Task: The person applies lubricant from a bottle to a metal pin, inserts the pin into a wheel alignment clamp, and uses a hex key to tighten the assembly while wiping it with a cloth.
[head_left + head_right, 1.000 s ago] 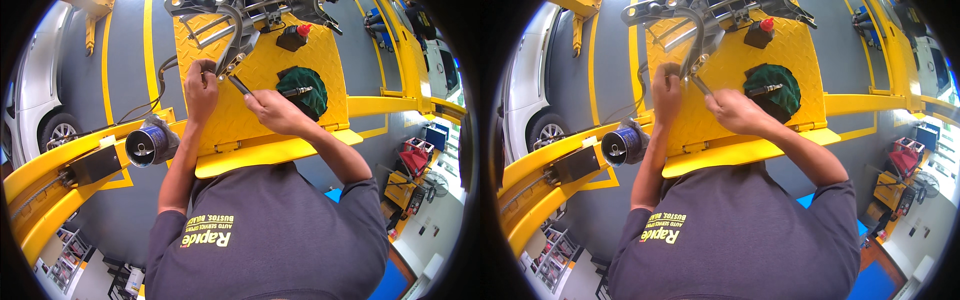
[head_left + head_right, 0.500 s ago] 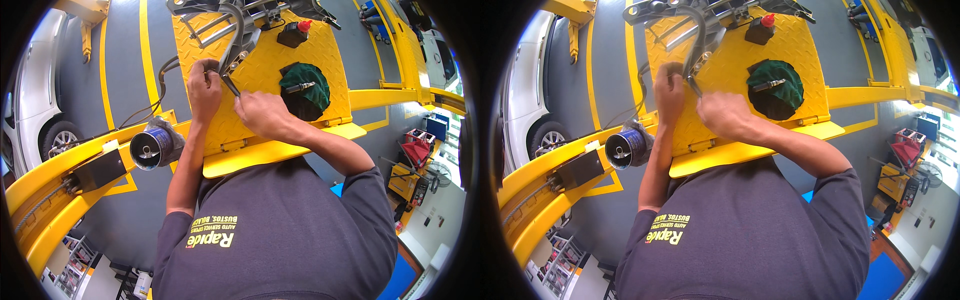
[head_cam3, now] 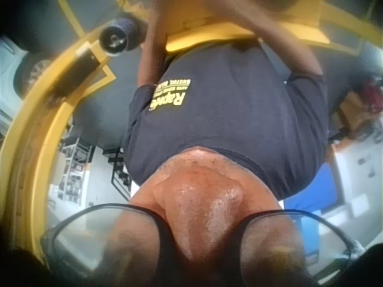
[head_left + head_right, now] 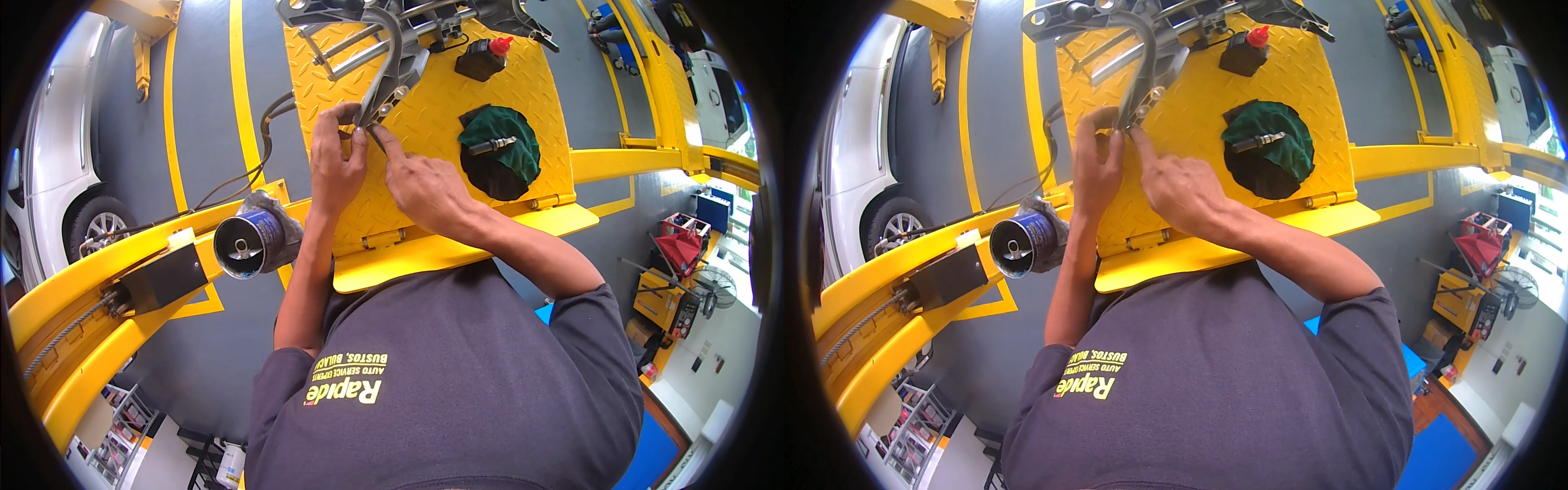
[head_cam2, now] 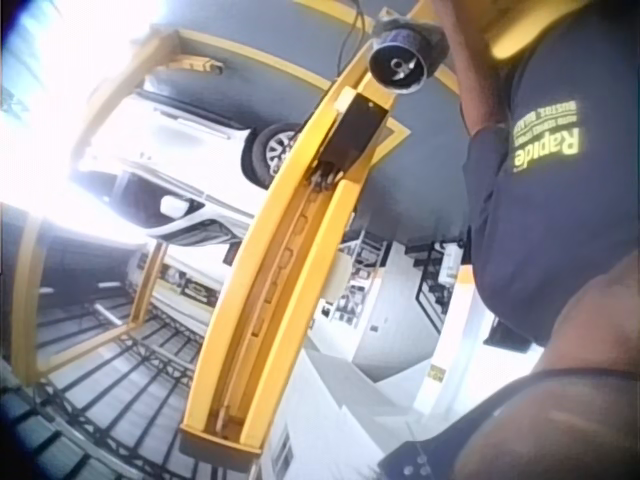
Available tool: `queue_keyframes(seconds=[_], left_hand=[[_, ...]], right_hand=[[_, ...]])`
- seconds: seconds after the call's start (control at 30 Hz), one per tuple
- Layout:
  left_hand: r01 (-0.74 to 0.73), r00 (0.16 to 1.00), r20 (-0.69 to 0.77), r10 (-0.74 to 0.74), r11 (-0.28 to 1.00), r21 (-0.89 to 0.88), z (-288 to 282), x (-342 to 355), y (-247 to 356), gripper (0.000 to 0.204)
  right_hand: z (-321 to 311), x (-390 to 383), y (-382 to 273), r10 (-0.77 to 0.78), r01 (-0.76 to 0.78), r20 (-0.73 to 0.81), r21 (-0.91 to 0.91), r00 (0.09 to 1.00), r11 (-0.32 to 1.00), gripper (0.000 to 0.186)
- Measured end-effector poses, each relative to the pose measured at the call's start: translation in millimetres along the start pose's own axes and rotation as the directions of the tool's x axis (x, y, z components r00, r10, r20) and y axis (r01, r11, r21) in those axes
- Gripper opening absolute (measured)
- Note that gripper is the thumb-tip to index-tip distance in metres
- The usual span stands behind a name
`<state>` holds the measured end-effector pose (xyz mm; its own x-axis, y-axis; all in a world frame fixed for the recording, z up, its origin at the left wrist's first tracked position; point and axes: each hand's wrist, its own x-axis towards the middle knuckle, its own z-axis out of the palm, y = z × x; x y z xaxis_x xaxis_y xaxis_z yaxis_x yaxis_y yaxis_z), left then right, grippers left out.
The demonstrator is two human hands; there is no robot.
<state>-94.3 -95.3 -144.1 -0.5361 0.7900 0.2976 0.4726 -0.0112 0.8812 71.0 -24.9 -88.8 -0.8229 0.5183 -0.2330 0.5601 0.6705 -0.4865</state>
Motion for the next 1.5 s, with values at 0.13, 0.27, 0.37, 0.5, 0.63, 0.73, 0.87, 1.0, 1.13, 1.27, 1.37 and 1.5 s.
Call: queue_keyframes(seconds=[0.13,0.27,0.37,0.5,0.63,0.73,0.87,1.0,1.13,1.27,1.37,1.5], left_hand=[[-0.005,1.0,0.01,0.005,1.0,0.004,-3,0,0,0.03],[0.005,1.0,0.02,-0.004,0.999,-0.044,-5,2,-4,0.029],[-0.007,1.0,0.002,0.008,0.997,-0.078,-4,1,-9,0.027],[0.027,1.0,-0.002,-0.027,0.996,-0.081,-4,3,-2,0.024],[0.009,1.0,-0.007,-0.009,0.996,-0.087,-2,4,-6,0.023],[0.003,1.0,-0.003,-0.004,0.998,-0.069,-4,4,-5,0.022],[0.025,1.0,0.009,-0.025,0.998,-0.061,-3,3,0,0.022],[-0.014,1.0,0.022,0.015,0.999,-0.031,-1,3,-2,0.023],[0.019,0.998,0.062,-0.02,1.0,0.016,2,3,-1,0.024],[-0.071,0.997,0.035,0.068,0.993,0.098,10,2,2,0.025],[-0.04,0.999,0.012,0.039,0.997,0.07,10,4,0,0.024],[0.024,0.999,0.046,-0.026,0.998,0.059,8,5,-1,0.027]], right_hand=[[-3,1,3,-0.021,0.023,0.041,-0.057,0.999,0.998,0.074],[-11,5,-2,-0.002,0.001,0.041,0.022,0.999,1.0,0.056],[-13,12,-7,0.103,-0.097,-0.012,0.246,0.995,0.964,0.038],[-12,16,-3,0.184,-0.188,0.04,0.3,0.982,0.935,0.036],[9,29,7,0.086,-0.075,-0.03,0.274,0.996,0.959,0.042],[0,36,13,0.1,-0.112,0.051,0.38,0.994,0.918,0.042],[-1,32,13,0.14,-0.165,0.09,0.412,0.986,0.896,0.042],[-2,36,11,0.17,-0.204,0.116,0.426,0.979,0.881,0.042],[0,30,18,0.191,-0.245,0.159,0.471,0.968,0.848,0.042],[-4,30,26,0.175,-0.286,0.245,0.56,0.954,0.778,0.044],[-1,35,29,0.126,-0.292,0.287,0.663,0.95,0.689,0.041],[-13,35,28,0.094,-0.441,0.443,0.805,0.892,0.396,0.039]])
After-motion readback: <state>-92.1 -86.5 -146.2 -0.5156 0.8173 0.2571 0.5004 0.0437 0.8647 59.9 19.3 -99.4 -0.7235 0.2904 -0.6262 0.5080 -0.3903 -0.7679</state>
